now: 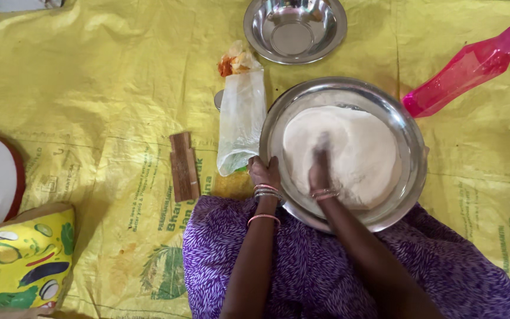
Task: The person transfers a white dough-like substance from a plastic bag into a metal bowl and kneads it by hand. The person repeatedly folds and presses the dough within the bowl to mix it.
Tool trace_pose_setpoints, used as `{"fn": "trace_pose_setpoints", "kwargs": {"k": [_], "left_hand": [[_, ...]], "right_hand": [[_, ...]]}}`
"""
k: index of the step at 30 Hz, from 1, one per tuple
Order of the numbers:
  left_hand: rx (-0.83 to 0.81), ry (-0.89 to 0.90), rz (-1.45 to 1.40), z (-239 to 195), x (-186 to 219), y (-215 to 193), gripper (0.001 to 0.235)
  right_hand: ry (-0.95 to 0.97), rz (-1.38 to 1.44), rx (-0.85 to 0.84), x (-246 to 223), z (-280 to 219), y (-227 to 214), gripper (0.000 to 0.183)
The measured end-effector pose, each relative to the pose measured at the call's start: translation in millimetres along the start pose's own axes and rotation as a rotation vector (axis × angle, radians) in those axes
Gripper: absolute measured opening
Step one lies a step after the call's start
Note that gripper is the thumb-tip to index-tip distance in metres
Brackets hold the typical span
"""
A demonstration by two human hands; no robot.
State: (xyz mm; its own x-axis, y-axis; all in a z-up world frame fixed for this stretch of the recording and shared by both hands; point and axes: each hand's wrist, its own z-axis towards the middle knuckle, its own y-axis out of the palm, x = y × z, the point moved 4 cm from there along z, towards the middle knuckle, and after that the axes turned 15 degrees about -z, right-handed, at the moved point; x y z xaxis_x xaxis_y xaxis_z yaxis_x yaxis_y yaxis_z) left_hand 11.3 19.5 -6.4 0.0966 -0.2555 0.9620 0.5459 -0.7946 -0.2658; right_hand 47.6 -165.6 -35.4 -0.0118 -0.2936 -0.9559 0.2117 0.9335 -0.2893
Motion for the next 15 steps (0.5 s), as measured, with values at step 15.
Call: {"fn": "trace_pose_setpoints", "kwargs": {"k": [15], "left_hand": [[-0.016, -0.022, 0.004, -3, 23, -10, 0.039]], "right_hand": [[0.149, 0.253, 0.286, 39, 78, -7, 0.058]]}}
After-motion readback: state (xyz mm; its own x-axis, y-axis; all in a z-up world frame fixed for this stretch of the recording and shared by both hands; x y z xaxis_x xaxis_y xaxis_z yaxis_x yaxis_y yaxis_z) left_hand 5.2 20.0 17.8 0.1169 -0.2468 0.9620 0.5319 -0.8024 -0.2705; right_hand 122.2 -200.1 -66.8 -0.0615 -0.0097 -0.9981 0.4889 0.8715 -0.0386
